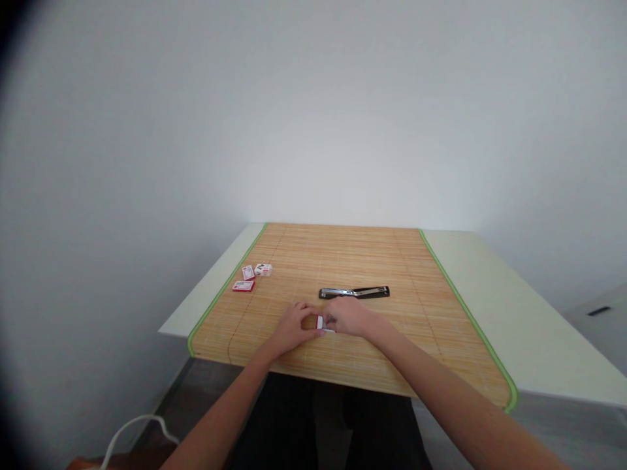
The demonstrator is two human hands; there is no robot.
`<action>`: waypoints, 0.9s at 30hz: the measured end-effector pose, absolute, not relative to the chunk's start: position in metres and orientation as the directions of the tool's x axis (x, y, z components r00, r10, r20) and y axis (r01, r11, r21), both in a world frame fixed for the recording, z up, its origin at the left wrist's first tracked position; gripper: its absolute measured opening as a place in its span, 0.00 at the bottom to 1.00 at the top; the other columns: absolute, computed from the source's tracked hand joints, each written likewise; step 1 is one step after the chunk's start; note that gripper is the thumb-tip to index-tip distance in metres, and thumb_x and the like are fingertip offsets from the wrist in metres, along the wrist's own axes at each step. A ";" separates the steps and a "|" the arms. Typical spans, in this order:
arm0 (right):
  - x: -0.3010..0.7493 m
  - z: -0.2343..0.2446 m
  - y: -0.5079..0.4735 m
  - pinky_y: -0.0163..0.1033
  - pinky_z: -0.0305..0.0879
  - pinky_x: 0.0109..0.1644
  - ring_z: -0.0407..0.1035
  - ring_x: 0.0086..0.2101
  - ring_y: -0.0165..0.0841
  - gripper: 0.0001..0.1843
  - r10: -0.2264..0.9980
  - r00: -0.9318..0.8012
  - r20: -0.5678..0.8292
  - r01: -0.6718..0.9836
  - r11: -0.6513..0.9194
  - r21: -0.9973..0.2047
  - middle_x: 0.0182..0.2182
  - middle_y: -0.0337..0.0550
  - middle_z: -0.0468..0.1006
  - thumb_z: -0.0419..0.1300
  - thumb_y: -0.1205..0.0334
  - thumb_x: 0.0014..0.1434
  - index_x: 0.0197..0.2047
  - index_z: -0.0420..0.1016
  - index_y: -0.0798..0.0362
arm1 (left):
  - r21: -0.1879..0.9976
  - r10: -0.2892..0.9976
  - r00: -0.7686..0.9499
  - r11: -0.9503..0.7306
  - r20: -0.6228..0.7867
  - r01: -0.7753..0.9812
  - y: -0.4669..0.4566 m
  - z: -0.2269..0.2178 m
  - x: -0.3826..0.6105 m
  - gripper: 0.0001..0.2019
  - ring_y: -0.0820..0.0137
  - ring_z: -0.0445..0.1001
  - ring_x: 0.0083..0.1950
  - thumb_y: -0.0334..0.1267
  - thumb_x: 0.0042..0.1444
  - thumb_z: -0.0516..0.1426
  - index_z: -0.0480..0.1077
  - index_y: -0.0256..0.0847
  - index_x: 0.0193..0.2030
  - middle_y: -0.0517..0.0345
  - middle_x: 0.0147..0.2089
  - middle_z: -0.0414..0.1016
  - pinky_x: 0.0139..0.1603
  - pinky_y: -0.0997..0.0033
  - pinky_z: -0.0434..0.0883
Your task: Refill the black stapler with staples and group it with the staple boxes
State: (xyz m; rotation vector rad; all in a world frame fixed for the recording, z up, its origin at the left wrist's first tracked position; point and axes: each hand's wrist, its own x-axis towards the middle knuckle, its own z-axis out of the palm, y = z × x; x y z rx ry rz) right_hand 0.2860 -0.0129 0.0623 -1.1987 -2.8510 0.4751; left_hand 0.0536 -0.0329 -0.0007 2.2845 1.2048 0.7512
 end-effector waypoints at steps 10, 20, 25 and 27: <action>0.292 0.064 -0.005 0.33 0.62 0.41 0.74 0.34 0.31 0.14 0.593 -0.792 -0.143 0.594 0.695 -0.405 0.35 0.37 0.85 0.60 0.66 0.59 0.43 0.86 0.44 | 0.614 0.848 0.463 -0.514 0.258 0.599 -0.033 -0.001 0.054 0.23 0.58 0.69 0.55 0.57 0.51 0.68 0.78 0.52 0.52 0.55 0.51 0.73 0.57 0.58 0.65; 0.281 0.061 0.001 0.34 0.55 0.34 0.69 0.28 0.31 0.12 0.579 -0.793 -0.187 0.601 0.697 -0.391 0.29 0.38 0.82 0.61 0.69 0.55 0.38 0.85 0.47 | 0.606 0.854 0.469 -0.501 0.228 0.618 -0.034 0.004 0.054 0.23 0.57 0.69 0.55 0.55 0.52 0.68 0.78 0.53 0.52 0.55 0.51 0.73 0.57 0.57 0.65; 0.276 0.061 0.005 0.34 0.57 0.36 0.69 0.30 0.31 0.11 0.575 -0.798 -0.180 0.594 0.701 -0.394 0.31 0.39 0.82 0.60 0.66 0.59 0.41 0.84 0.48 | 0.596 0.849 0.475 -0.510 0.231 0.621 -0.034 0.004 0.054 0.22 0.57 0.68 0.54 0.56 0.52 0.68 0.78 0.52 0.51 0.55 0.50 0.73 0.56 0.58 0.65; 0.275 0.059 0.006 0.34 0.58 0.37 0.70 0.33 0.32 0.11 0.578 -0.799 -0.163 0.589 0.702 -0.401 0.34 0.39 0.82 0.60 0.65 0.60 0.43 0.83 0.49 | 0.595 0.847 0.479 -0.512 0.229 0.620 -0.034 0.004 0.054 0.21 0.57 0.68 0.54 0.56 0.52 0.68 0.78 0.52 0.50 0.55 0.50 0.73 0.55 0.59 0.65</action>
